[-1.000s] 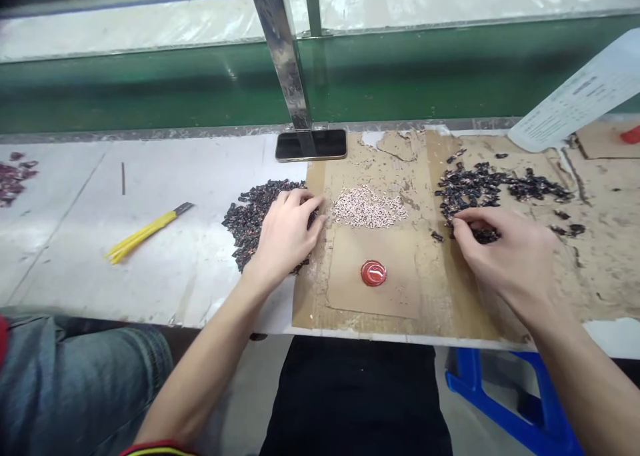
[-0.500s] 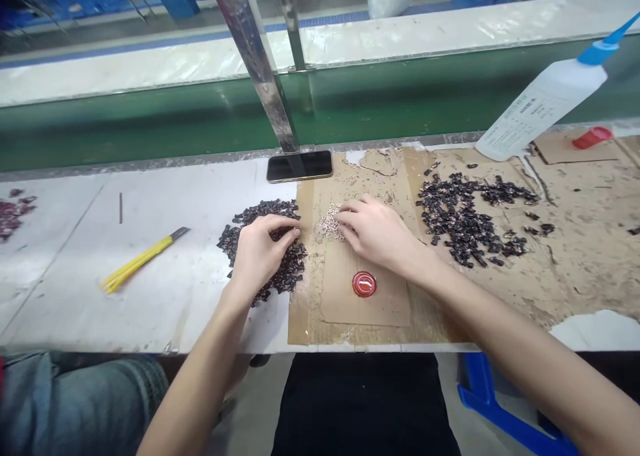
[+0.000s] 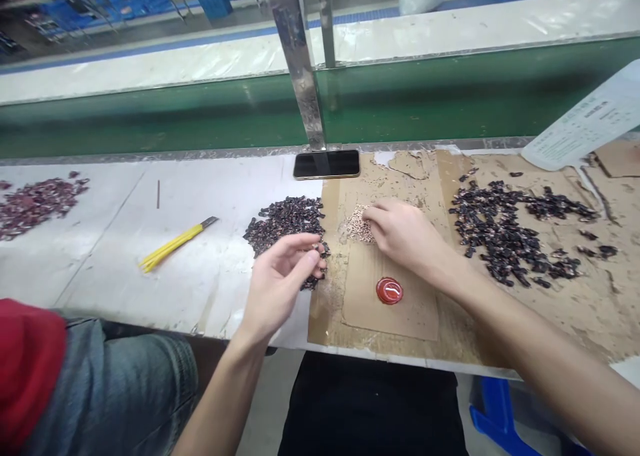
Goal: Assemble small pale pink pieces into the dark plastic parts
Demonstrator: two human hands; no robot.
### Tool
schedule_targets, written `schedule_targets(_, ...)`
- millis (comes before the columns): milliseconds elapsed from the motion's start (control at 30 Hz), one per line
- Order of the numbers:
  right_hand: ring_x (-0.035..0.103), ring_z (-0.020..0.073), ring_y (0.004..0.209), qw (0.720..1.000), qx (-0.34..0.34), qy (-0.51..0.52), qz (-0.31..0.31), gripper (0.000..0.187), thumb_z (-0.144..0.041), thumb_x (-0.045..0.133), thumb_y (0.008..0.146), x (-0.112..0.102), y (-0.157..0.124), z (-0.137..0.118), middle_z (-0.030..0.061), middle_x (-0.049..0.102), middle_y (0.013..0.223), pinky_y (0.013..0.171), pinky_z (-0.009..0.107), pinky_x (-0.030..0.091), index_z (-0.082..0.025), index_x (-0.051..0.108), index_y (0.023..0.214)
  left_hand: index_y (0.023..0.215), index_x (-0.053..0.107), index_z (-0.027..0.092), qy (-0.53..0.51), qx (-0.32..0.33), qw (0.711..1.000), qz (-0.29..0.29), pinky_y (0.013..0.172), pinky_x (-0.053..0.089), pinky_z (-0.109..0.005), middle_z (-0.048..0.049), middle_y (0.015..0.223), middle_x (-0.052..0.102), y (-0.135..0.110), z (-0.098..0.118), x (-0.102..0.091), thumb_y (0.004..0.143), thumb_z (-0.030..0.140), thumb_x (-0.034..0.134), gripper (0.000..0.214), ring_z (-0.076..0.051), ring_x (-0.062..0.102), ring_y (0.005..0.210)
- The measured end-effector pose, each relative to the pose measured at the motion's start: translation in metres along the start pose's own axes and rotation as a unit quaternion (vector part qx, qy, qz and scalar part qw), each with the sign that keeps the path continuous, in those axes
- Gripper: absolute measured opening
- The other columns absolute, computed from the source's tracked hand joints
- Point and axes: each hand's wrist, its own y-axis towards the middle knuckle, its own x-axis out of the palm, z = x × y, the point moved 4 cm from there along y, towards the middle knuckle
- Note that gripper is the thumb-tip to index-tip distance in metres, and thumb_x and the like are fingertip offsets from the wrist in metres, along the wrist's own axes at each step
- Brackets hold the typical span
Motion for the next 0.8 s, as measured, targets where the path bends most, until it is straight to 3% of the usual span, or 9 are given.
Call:
schedule_targets(67,0.074,0.0225,0.083,0.996,0.038,0.059,0.059,0.019,-0.018,0.062,0.096,-0.015,-0.011,0.003,0.0079,0.08,0.096,0.074,0.038,0.058,-0.02,0.08,0.097,0.105,0.077,0.016,-0.009,-0.007,1.0,0.016,0.077,0.067,-0.028,-0.0059,0.093,0.08,-0.012,-0.002,0.008,0.094,0.02,0.072,0.012,-0.015,0.078,0.079)
schedule_targets(133,0.074,0.0203,0.077,0.959,0.134,0.212,0.133,0.008,-0.023,0.073,0.091,-0.029,-0.03,0.008,0.0047,0.081,0.09,0.072,0.036,0.059,-0.024,0.081,0.094,0.102,0.078,0.017,0.019,0.029,0.999,0.036,0.078,0.067,-0.027,-0.0053,0.093,0.08,-0.022,-0.002,0.018,0.095,0.019,0.072,0.009,-0.014,0.078,0.079)
schedule_targets(200,0.075,0.0186,0.074,0.866,0.237,0.412,0.155,0.007,-0.029,0.082,0.087,-0.033,-0.054,0.005,0.0023,0.081,0.087,0.068,0.033,0.061,-0.027,0.081,0.094,0.099,0.08,0.019,0.073,0.11,0.991,0.038,0.077,0.067,-0.027,-0.0046,0.093,0.081,-0.029,0.003,0.031,0.096,0.019,0.073,0.007,-0.015,0.078,0.08)
schedule_targets(267,0.074,0.0172,0.072,0.766,0.285,0.566,0.108,0.009,-0.032,0.083,0.087,-0.029,-0.072,-0.012,0.0003,0.079,0.084,0.066,0.031,0.063,-0.03,0.08,0.096,0.101,0.08,0.021,0.125,0.203,0.971,0.029,0.079,0.068,-0.029,-0.0046,0.096,0.083,-0.033,0.008,0.047,0.097,0.017,0.073,0.008,-0.016,0.079,0.083)
schedule_targets(300,0.074,0.0164,0.07,0.731,0.294,0.61,0.087,0.008,-0.033,0.081,0.089,-0.028,-0.078,-0.022,-0.0005,0.077,0.082,0.064,0.03,0.063,-0.03,0.079,0.096,0.103,0.079,0.021,0.145,0.242,0.959,0.026,0.081,0.069,-0.03,-0.0049,0.099,0.084,-0.035,0.01,0.053,0.097,0.015,0.073,0.011,-0.017,0.079,0.085)
schedule_targets(367,0.073,0.015,0.069,0.689,0.306,0.653,0.067,0.005,-0.033,0.081,0.09,-0.026,-0.086,-0.04,-0.0013,0.078,0.083,0.065,0.029,0.065,-0.031,0.079,0.095,0.11,0.078,0.021,0.175,0.299,0.938,0.026,0.084,0.069,-0.03,-0.0057,0.106,0.085,-0.037,0.012,0.063,0.098,0.011,0.071,0.017,-0.017,0.081,0.089)
schedule_targets(633,0.076,0.0092,0.07,0.618,0.349,0.69,0.141,0.009,-0.034,0.091,0.081,-0.03,-0.086,-0.062,-0.0041,0.081,0.08,0.071,0.015,0.064,-0.034,0.085,0.087,0.108,0.077,0.015,0.249,0.449,0.855,0.071,0.08,0.069,-0.022,-0.0069,0.096,0.084,-0.042,0.013,0.07,0.095,0.005,0.074,0.017,-0.015,0.081,0.084)
schedule_targets(800,0.075,0.0089,0.065,0.623,0.352,0.678,0.167,0.012,-0.035,0.094,0.077,-0.026,-0.089,-0.064,-0.0024,0.081,0.077,0.066,0.013,0.063,-0.033,0.086,0.086,0.107,0.078,0.012,0.287,0.475,0.829,0.067,0.075,0.068,-0.02,-0.0082,0.095,0.083,-0.042,0.016,0.07,0.096,0.004,0.071,0.015,-0.014,0.081,0.083)
